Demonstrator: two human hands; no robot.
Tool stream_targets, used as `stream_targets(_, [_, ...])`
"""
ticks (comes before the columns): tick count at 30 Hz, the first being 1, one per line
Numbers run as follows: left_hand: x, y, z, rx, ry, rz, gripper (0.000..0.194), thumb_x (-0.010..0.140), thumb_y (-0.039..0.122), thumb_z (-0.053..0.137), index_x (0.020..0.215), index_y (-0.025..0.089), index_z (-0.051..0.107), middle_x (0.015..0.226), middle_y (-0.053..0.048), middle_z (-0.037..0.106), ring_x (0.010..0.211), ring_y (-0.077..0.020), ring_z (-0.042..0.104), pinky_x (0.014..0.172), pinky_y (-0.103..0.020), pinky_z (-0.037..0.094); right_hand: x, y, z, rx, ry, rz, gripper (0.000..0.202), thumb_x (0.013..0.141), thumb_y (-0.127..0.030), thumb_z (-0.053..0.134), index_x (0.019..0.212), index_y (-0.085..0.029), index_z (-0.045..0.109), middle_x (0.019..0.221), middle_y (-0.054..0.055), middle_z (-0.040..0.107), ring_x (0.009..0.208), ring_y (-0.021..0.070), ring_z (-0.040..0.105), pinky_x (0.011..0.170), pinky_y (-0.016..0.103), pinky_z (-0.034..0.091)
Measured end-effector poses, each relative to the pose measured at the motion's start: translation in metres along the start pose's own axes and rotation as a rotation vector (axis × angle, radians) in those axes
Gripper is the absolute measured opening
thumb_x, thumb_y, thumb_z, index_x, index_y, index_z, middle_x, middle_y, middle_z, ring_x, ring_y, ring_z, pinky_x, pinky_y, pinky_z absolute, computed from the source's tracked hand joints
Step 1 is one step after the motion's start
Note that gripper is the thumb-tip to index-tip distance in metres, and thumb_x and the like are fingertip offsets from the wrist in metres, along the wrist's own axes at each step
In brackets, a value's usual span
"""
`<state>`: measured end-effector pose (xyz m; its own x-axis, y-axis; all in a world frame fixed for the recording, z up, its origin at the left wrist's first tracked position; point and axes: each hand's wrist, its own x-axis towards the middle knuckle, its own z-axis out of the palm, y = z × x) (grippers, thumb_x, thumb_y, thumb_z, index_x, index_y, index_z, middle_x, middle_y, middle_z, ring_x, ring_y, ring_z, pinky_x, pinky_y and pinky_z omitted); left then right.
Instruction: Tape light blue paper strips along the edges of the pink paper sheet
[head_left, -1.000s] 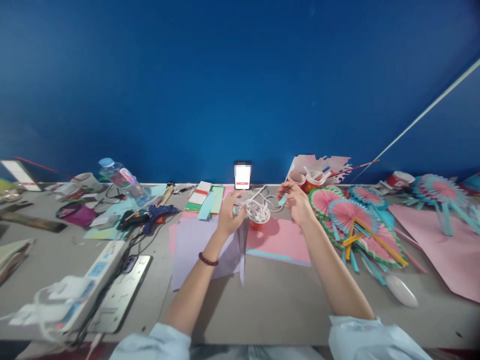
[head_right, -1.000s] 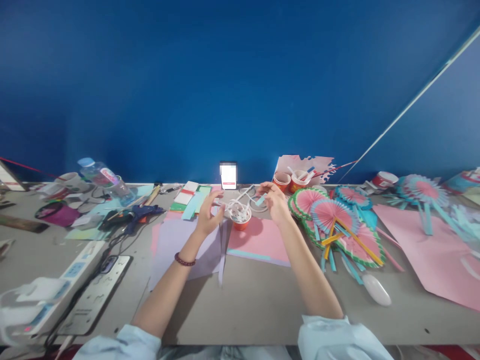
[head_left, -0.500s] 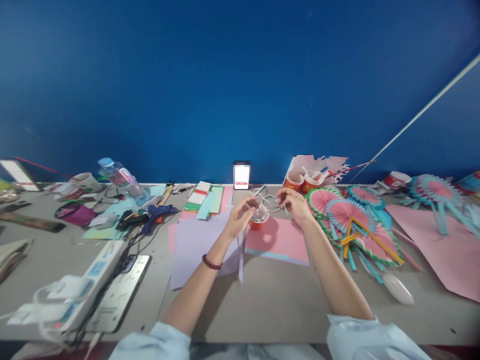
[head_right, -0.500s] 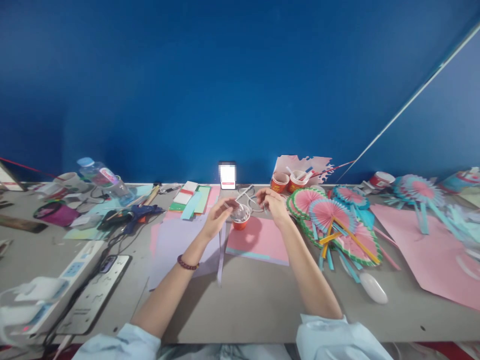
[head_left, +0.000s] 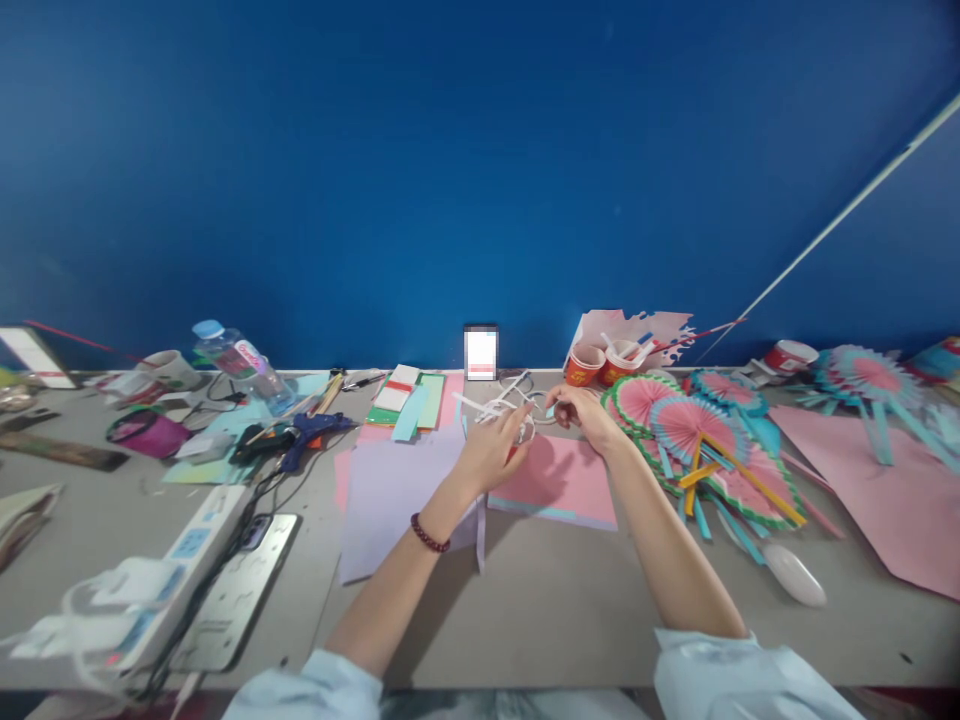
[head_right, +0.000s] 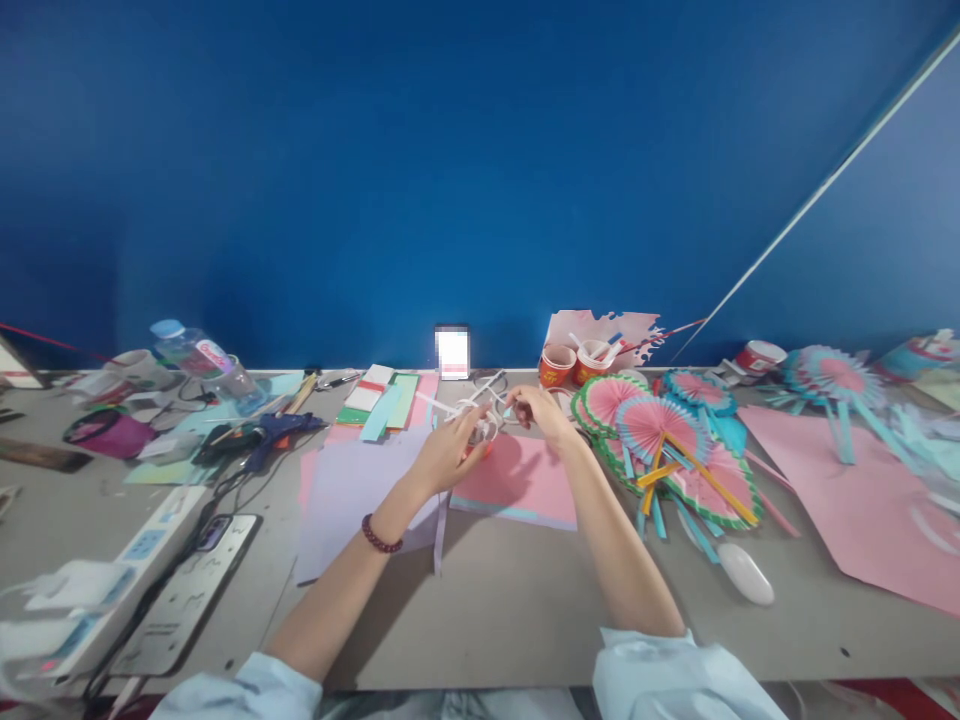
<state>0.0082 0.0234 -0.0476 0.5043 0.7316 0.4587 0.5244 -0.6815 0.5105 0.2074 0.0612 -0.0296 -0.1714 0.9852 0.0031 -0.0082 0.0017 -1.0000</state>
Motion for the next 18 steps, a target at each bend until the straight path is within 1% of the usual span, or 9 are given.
stream_targets(3, [0.0,0.003,-0.01,0.022,-0.005,0.04,0.052,0.091,0.034,0.042,0.141,0.025,0.031,0.122,-0.012,0.055,0.098,-0.0259,0.059,0.083,-0.038,0.046,-0.001,-0.001,0.001,0.004,-0.053,-0.001,0.017,0.071,-0.029,0.051,0.067,-0.017,0.062,0.047,-0.003,0.051,0.044,0.0102,0.045,0.046,0.023,0.036])
stream_targets(5, [0.0,0.003,-0.015,0.003,0.036,0.048,0.051,0.091,0.034,0.041,0.141,0.025,0.031,0.124,-0.012,0.053,0.1,-0.0254,0.058,0.084,-0.038,0.046,-0.001,-0.001,0.001,-0.007,-0.085,0.005,0.017,0.073,-0.031,0.054,0.073,-0.017,0.063,0.052,-0.002,0.056,0.047,0.011,0.05,0.048,0.023,0.039])
stream_targets(8, [0.001,0.001,-0.019,-0.155,0.187,-0.02,0.05,0.091,0.033,0.041,0.139,0.025,0.032,0.12,-0.011,0.054,0.099,-0.0218,0.057,0.086,-0.036,0.046,-0.001,0.0,0.001,-0.044,-0.081,-0.002,0.02,0.074,-0.036,0.061,0.082,-0.017,0.064,0.061,-0.001,0.062,0.05,0.0111,0.052,0.047,0.023,0.04])
stream_targets(10, [0.002,-0.004,-0.019,-0.274,0.291,-0.085,0.047,0.091,0.032,0.043,0.137,0.025,0.034,0.116,-0.01,0.055,0.097,-0.0199,0.057,0.087,-0.035,0.046,-0.002,0.001,0.002,-0.068,-0.072,-0.017,0.025,0.076,-0.042,0.061,0.08,-0.018,0.064,0.066,0.0,0.064,0.05,0.0109,0.052,0.046,0.023,0.04])
stream_targets(11, [0.003,-0.008,-0.019,-0.308,0.331,-0.117,0.046,0.091,0.033,0.044,0.136,0.024,0.035,0.114,-0.01,0.055,0.098,-0.0198,0.057,0.088,-0.035,0.045,-0.002,0.001,0.004,-0.065,-0.075,-0.03,0.029,0.078,-0.047,0.059,0.077,-0.018,0.063,0.068,0.002,0.065,0.051,0.0112,0.053,0.046,0.023,0.04])
stream_targets(13, [0.003,-0.02,-0.017,-0.308,0.401,-0.177,0.045,0.09,0.035,0.047,0.133,0.023,0.039,0.113,-0.01,0.056,0.102,-0.0215,0.055,0.093,-0.038,0.042,-0.004,0.001,0.009,-0.026,-0.087,-0.067,0.039,0.08,-0.055,0.053,0.075,-0.018,0.063,0.073,0.004,0.066,0.053,0.0123,0.054,0.045,0.024,0.039])
stream_targets(15, [0.002,-0.036,-0.013,-0.302,0.425,-0.269,0.046,0.089,0.039,0.048,0.131,0.02,0.041,0.112,-0.011,0.056,0.104,-0.0231,0.055,0.095,-0.041,0.04,-0.006,0.001,0.015,-0.004,-0.084,-0.126,0.047,0.083,-0.061,0.046,0.08,-0.018,0.065,0.079,0.006,0.067,0.058,0.014,0.055,0.046,0.025,0.04])
stream_targets(17, [0.0,-0.053,-0.007,-0.33,0.401,-0.364,0.049,0.087,0.042,0.049,0.13,0.019,0.042,0.117,-0.013,0.055,0.11,-0.0254,0.054,0.096,-0.042,0.039,-0.008,0.002,0.023,-0.078,-0.048,-0.216,0.051,0.086,-0.062,0.04,0.088,-0.019,0.067,0.086,0.007,0.068,0.068,0.0173,0.058,0.055,0.028,0.045])
stream_targets(18, [-0.001,-0.061,-0.003,-0.354,0.368,-0.406,0.051,0.087,0.045,0.05,0.13,0.019,0.043,0.12,-0.014,0.054,0.113,-0.0265,0.052,0.097,-0.043,0.039,-0.009,0.003,0.026,-0.143,-0.027,-0.267,0.051,0.087,-0.06,0.037,0.092,-0.019,0.067,0.09,0.007,0.068,0.076,0.0194,0.059,0.065,0.031,0.047])
